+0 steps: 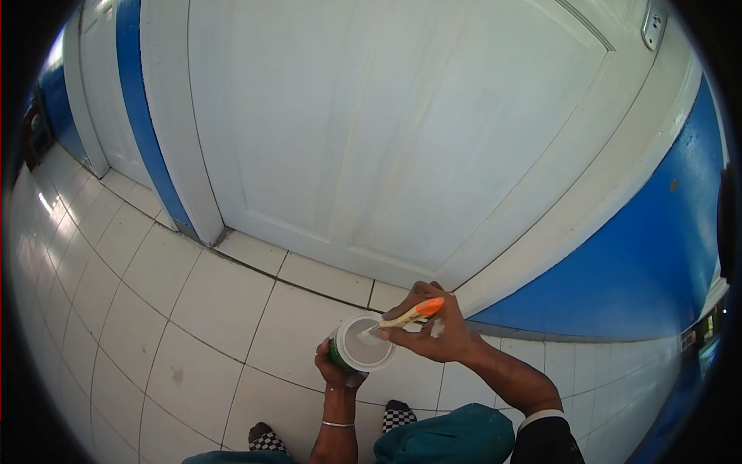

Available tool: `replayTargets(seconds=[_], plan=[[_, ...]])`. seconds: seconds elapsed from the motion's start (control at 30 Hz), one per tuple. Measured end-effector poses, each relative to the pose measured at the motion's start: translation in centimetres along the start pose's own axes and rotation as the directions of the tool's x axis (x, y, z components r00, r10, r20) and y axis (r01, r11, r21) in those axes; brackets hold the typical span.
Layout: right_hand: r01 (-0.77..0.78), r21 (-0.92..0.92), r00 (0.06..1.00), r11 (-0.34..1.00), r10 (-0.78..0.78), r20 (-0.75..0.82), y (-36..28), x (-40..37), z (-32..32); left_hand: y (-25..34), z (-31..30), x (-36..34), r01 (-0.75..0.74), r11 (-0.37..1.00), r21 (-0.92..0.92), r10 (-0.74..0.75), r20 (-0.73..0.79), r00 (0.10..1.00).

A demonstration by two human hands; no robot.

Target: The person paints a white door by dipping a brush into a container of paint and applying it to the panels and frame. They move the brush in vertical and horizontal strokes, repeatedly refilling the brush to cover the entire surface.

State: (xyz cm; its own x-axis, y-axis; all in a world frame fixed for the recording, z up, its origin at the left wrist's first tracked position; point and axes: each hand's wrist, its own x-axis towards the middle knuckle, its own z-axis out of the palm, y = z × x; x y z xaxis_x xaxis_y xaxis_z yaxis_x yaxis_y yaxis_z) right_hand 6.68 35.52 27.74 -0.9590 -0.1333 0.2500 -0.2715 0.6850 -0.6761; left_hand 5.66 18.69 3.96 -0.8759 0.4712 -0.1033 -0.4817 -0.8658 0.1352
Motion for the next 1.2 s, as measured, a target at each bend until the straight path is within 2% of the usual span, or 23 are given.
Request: replayTargets(seconds=[0.03, 0.13, 0.23, 0.33, 0.43, 0.53, 0.57, 0.67, 0.73, 0.77, 0.8, 0.83, 0.93, 1.0, 1.03, 1.1, 1.2], plan=[[-0.100, 0.152, 0.994, 0.983, 0.104, -0.015, -0.1, -0.3, -0.3, -0.1, 0.2, 0.1, -0.009, 1.000, 0.001, 0.009, -0.025, 1.000], [-0.262, 0.397, 0.951, 0.880, 0.306, -0.049, 0.7, -1.1, -0.7, -0.5, 0.6, 0.5, -0.019, 1.000, 0.003, 0.019, -0.067, 0.998], [-0.278, 0.411, 0.933, 0.868, 0.346, -0.098, 2.0, -2.4, -0.9, -0.6, 0.6, 0.6, -0.008, 1.000, 0.014, 0.009, -0.079, 0.997], [-0.266, 0.474, 0.904, 0.839, 0.388, -0.180, 3.6, -3.8, -1.3, -0.9, 0.9, 0.5, 0.003, 0.999, 0.050, 0.003, -0.132, 0.991], [-0.287, 0.581, 0.812, 0.762, 0.515, -0.274, 3.1, -4.4, -2.4, -0.8, 0.6, 0.6, 0.008, 0.999, 0.046, -0.002, -0.141, 0.990], [-0.170, 0.740, 0.687, 0.651, 0.616, -0.384, 3.9, -4.7, -4.7, -1.1, -0.4, 0.9, 0.004, 1.000, 0.029, 0.001, -0.188, 0.982], [-0.047, 0.772, 0.644, 0.633, 0.610, -0.461, 3.8, -4.4, -5.7, -1.1, -0.5, 1.1, 0.015, 0.999, 0.036, -0.007, -0.213, 0.977], [0.155, 0.468, 0.523, 0.870, 0.330, -0.786, 4.4, -2.5, -9.5, -1.0, -2.1, 1.0, 0.015, 1.000, -0.009, -0.015, 0.017, 1.000], [0.218, 0.152, 0.458, 0.964, 0.036, -0.888, 3.4, -0.1, -11.5, -1.4, -3.0, 1.3, -0.019, 0.999, 0.027, 0.022, -0.100, 0.995], [0.199, -0.239, 0.454, 0.950, -0.305, -0.837, 3.8, 1.2, -13.2, -1.5, -3.5, 1.5, -0.022, 1.000, 0.021, 0.025, -0.156, 0.987], [0.181, -0.592, 0.458, 0.786, -0.600, -0.656, 4.4, 2.5, -14.8, -1.6, -3.8, 1.8, -0.028, 1.000, 0.015, 0.030, -0.212, 0.977], [0.166, -0.745, 0.442, 0.646, -0.724, -0.530, 4.9, 3.5, -15.4, -1.6, -3.7, 1.8, -0.030, 0.999, 0.014, 0.032, -0.217, 0.976], [0.091, -0.891, 0.619, 0.445, -0.726, -0.299, 7.6, 4.0, -15.2, -1.4, -4.1, 1.2, -0.052, 0.997, 0.055, 0.061, -0.169, 0.984], [0.086, -0.892, 0.737, 0.443, -0.631, -0.242, 11.7, 2.9, -12.8, -1.1, -5.5, 0.9, -0.102, 0.985, 0.136, 0.108, -0.034, 0.994], [0.121, -0.904, 0.771, 0.410, -0.613, -0.174, 14.3, 2.2, -11.2, -0.9, -4.5, 0.9, -0.084, 0.993, 0.082, 0.089, -0.051, 0.995], [0.173, -0.851, 0.849, 0.495, -0.514, -0.127, 17.5, 0.2, -7.8, -0.7, -1.9, 0.3, -0.044, 0.999, -0.026, 0.042, -0.081, 0.996], [0.186, -0.745, 0.917, 0.640, -0.385, -0.102, 18.2, -1.2, -6.6, -0.3, -1.9, 0.0, -0.061, 0.998, -0.005, 0.060, -0.108, 0.992]])
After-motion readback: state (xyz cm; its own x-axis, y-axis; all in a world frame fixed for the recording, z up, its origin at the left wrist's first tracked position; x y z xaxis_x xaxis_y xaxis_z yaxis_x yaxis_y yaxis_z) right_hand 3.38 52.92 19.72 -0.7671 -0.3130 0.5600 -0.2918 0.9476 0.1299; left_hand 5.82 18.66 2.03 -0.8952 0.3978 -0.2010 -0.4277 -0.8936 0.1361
